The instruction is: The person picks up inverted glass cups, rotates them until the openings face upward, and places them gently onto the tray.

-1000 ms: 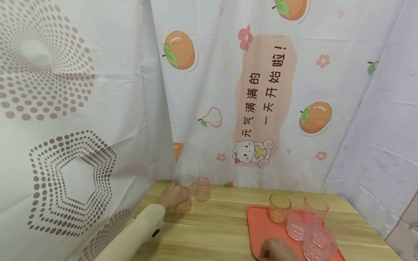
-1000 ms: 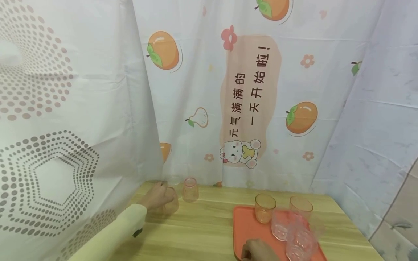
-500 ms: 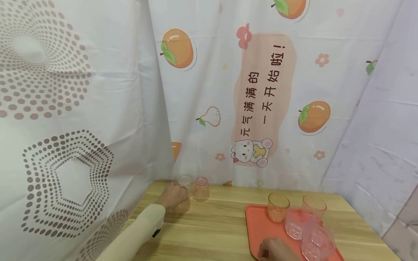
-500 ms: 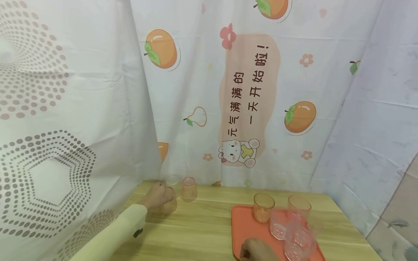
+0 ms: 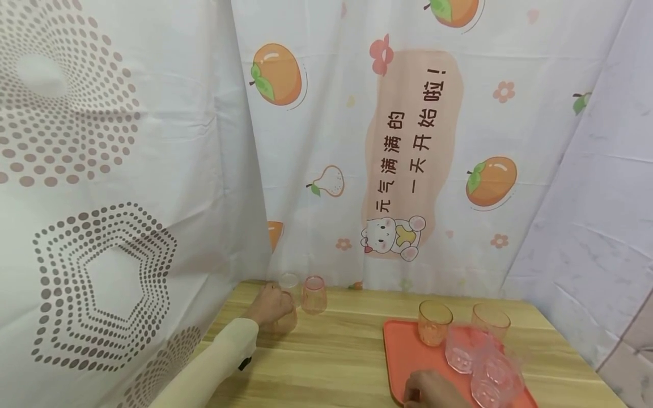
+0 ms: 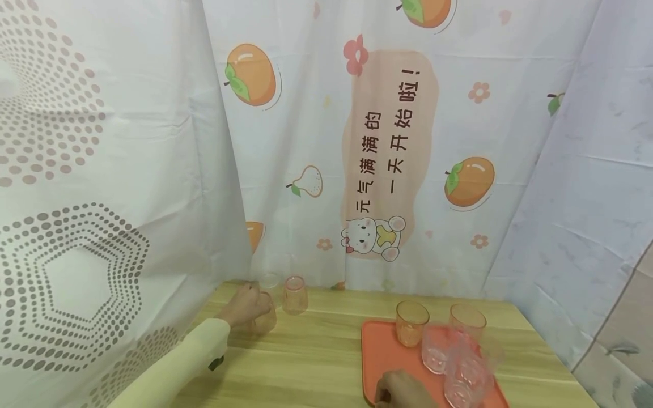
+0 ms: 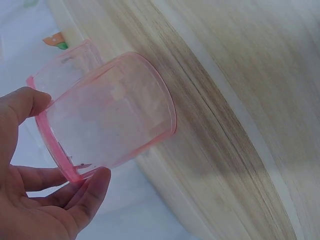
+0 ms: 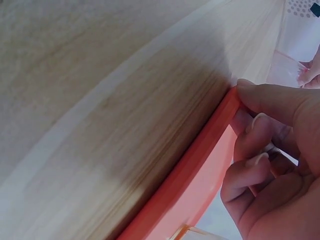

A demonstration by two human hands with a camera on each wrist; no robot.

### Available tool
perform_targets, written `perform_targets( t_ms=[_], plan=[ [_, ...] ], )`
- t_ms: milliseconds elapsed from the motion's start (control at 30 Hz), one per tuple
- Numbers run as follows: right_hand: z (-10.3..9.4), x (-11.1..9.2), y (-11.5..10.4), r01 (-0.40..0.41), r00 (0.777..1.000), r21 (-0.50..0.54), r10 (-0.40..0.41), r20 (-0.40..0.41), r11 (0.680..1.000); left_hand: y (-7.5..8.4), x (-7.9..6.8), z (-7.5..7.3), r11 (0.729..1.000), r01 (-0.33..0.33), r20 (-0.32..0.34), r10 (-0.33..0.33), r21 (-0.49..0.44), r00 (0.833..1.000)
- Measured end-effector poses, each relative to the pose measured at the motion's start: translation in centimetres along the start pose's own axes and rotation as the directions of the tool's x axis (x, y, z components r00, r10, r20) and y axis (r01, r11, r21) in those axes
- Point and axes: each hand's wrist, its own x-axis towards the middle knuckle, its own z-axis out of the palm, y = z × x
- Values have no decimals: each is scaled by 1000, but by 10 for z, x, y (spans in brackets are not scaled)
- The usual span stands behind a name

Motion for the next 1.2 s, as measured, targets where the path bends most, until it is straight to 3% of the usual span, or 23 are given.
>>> perform_targets(
  t_ms=[133, 233, 367, 433, 467, 567, 867, 967, 1033, 1100, 1167, 1200],
  plan=[
    [2, -1, -1, 1, 1000, 8, -1, -5, 1000, 0, -3, -2, 999, 28, 6, -28, -32, 1000],
    [1, -1, -1, 5, 1000, 8, -5, -1, 1000, 0, -4, -4, 999, -2, -8, 1, -41, 1000],
    [0, 0, -1, 18, 1000, -1, -18, -1, 1000, 1, -7, -6, 983, 40, 3, -40, -179, 999],
    [0, 0, -2, 24, 1000, -5, -24, -3, 1000, 2, -9, -8, 965, 81, 17, -79, -249, 997],
    [0, 0, -2, 28, 1000, -9, -28, -5, 1000, 2, -10, -9, 942, 132, 34, -128, -310, 991],
    [0, -1, -2, 46, 999, -23, -46, -6, 999, 3, -13, -12, 937, 134, 27, -132, -321, 991],
    [0, -1, -3, 16, 1000, -10, -16, 21, 1000, 3, -18, -14, 967, 102, -19, -109, -235, 994],
    [0, -1, -3, 26, 999, -13, -25, 20, 1000, 4, -19, -14, 963, 100, -14, -107, -251, 994],
    [0, -1, -2, 30, 999, -9, -30, 20, 999, 4, -19, -14, 979, 33, -33, -40, -201, 999],
    [0, -1, -2, 31, 999, -7, -30, 20, 1000, 4, -20, -13, 993, -84, -65, 79, -87, 995],
    [0, -1, -2, 33, 999, -1, -33, 17, 999, 4, -21, -10, 976, -208, -124, 214, 60, 969],
    [0, -1, -1, 33, 999, 3, -33, 17, 999, 4, -21, -8, 969, -232, -152, 243, 91, 958]
  ],
)
